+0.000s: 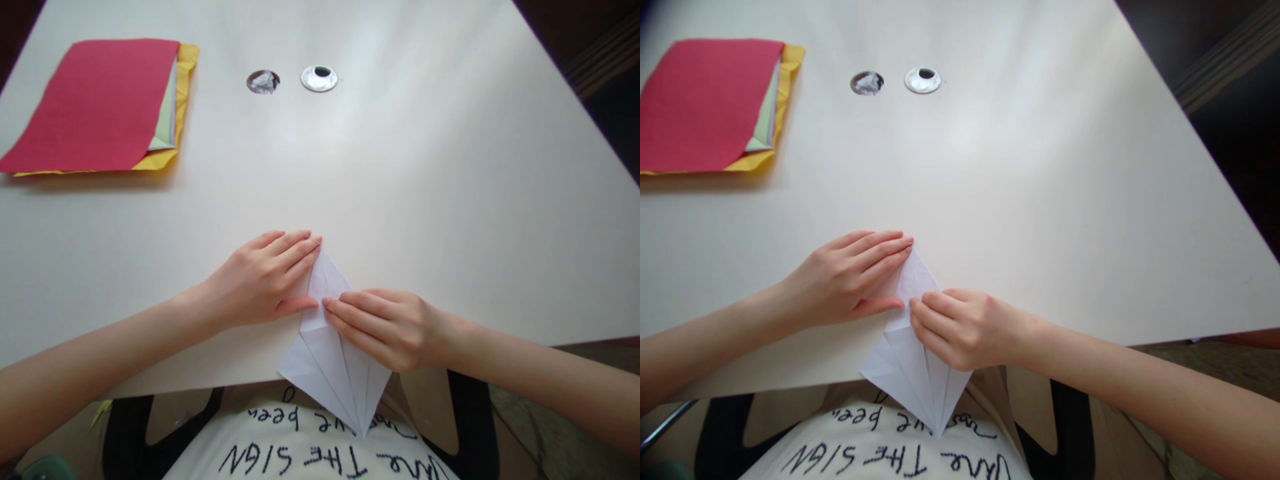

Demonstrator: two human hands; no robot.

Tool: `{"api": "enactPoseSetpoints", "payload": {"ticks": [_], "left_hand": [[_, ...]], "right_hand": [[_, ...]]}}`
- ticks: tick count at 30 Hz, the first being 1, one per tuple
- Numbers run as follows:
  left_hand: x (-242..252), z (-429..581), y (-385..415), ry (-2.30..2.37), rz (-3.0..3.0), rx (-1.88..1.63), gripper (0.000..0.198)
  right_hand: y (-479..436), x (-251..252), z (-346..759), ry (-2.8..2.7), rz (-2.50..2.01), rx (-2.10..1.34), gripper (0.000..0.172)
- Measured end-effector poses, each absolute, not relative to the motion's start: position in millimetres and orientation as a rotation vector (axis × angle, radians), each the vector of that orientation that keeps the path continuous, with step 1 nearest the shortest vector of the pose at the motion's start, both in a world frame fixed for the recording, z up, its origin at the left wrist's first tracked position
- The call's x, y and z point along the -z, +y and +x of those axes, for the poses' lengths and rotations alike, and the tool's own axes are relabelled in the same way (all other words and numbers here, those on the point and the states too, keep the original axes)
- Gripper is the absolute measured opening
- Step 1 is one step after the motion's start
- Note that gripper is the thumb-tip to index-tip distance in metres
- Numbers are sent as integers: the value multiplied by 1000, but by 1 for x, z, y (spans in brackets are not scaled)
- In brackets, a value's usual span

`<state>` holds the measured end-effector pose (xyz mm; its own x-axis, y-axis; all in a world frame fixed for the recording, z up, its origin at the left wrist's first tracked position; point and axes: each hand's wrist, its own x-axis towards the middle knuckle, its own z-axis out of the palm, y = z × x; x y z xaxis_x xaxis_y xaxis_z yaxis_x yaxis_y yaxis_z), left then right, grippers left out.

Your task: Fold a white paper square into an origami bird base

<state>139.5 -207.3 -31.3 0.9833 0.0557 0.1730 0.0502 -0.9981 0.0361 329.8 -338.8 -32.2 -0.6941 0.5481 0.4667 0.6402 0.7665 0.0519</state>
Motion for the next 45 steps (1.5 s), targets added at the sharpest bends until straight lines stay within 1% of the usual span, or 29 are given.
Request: {"api": "enactPoseSetpoints", "payload": {"ticks": [2,5,7,10,11,12,15,17,24,29,37,41,45], "left_hand": [[32,139,-211,118,3092,-242,61],[33,137,-214,165,3102,-262,63],[35,135,-217,135,3098,-338,55],[37,131,-224,55,3037,-449,31],[37,130,-227,56,3008,-463,28],[37,129,-229,75,2980,-463,30],[36,127,-235,146,2921,-421,43],[35,126,-238,182,2906,-384,46],[35,128,-240,265,2865,-371,43],[36,127,-242,281,2851,-382,42],[36,124,-243,265,2866,-385,47],[34,112,-243,234,2877,-438,40],[33,101,-246,160,2936,-378,38]], "right_hand": [[-340,32,330,-2541,-899,265,16],[-342,31,332,-2566,-909,177,18],[-344,30,334,-2569,-926,119,19],[-348,31,337,-2560,-959,37,22],[-349,32,337,-2556,-968,8,23],[-351,33,338,-2552,-979,-18,24],[-353,36,339,-2525,-1014,-74,26],[-354,38,339,-2500,-1027,-98,26],[-352,39,338,-2468,-1032,-157,28],[-353,38,339,-2525,-1016,-103,26],[-358,40,338,-2502,-1049,-73,28],[-358,40,337,-2479,-1055,-91,28],[-358,41,336,-2474,-1049,-79,27]]}}
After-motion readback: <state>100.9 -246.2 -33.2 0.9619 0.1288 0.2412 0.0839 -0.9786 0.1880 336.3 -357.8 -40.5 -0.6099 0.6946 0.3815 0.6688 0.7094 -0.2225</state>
